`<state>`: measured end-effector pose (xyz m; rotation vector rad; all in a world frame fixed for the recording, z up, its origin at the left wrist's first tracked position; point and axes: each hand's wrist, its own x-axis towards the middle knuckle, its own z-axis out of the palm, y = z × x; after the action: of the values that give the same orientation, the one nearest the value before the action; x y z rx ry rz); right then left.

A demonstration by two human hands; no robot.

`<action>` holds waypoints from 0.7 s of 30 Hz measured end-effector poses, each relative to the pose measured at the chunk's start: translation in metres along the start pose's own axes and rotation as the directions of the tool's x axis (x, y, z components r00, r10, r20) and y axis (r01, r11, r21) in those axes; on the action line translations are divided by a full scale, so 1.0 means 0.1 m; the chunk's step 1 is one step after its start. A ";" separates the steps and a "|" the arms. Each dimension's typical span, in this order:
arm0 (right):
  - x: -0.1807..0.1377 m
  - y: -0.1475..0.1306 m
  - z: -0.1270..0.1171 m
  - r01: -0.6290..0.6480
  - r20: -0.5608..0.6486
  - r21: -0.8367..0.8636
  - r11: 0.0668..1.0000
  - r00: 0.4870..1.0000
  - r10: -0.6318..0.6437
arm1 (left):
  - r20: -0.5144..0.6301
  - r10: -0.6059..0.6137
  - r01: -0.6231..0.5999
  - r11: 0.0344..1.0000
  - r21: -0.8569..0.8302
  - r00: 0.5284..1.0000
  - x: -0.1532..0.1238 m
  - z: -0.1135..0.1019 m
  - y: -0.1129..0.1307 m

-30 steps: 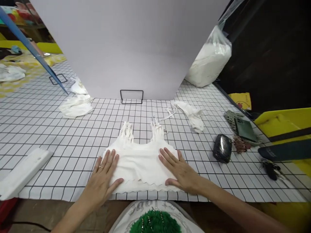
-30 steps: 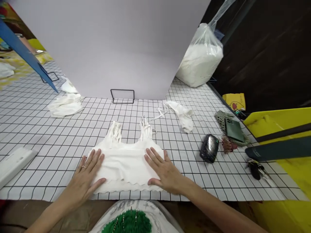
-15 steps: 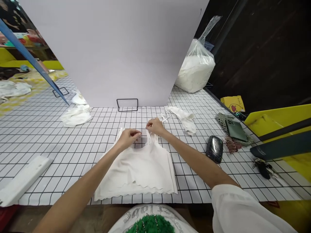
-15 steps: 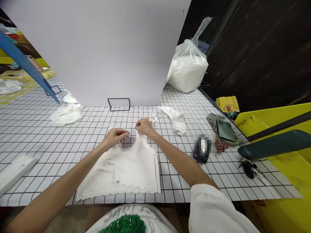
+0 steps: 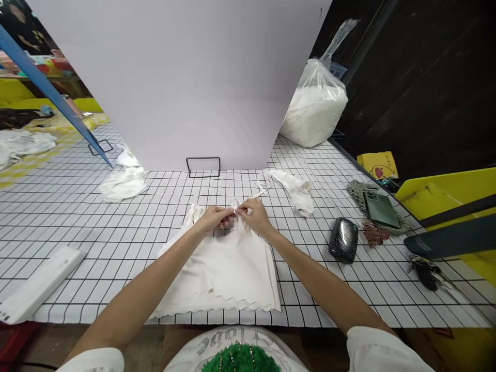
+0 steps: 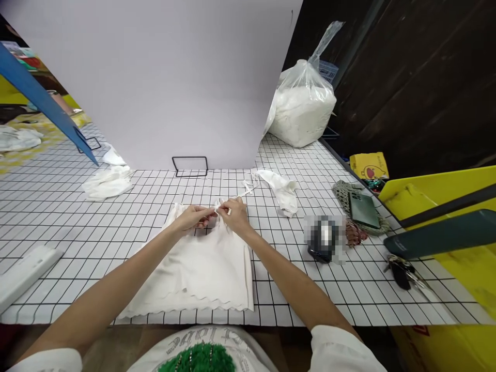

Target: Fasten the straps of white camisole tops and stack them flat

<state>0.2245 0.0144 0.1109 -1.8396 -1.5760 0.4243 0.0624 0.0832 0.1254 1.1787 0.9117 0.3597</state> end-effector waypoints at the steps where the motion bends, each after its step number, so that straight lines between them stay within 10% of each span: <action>1: -0.03 0.01 -0.02 0.020 -0.027 0.041 0.999 0.999 -0.019 | 0.003 -0.001 0.001 0.999 -0.035 1.000 0.00 0.02 -0.01; 21: -0.53 0.09 -0.03 0.366 -0.139 -0.101 0.925 0.915 -0.378 | -0.059 0.105 -0.120 0.871 -0.477 0.993 0.08 0.18 0.36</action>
<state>0.2211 -0.0372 0.0980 -1.5308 -1.7988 0.0463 0.0884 0.0906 0.1562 0.7661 0.7238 0.6615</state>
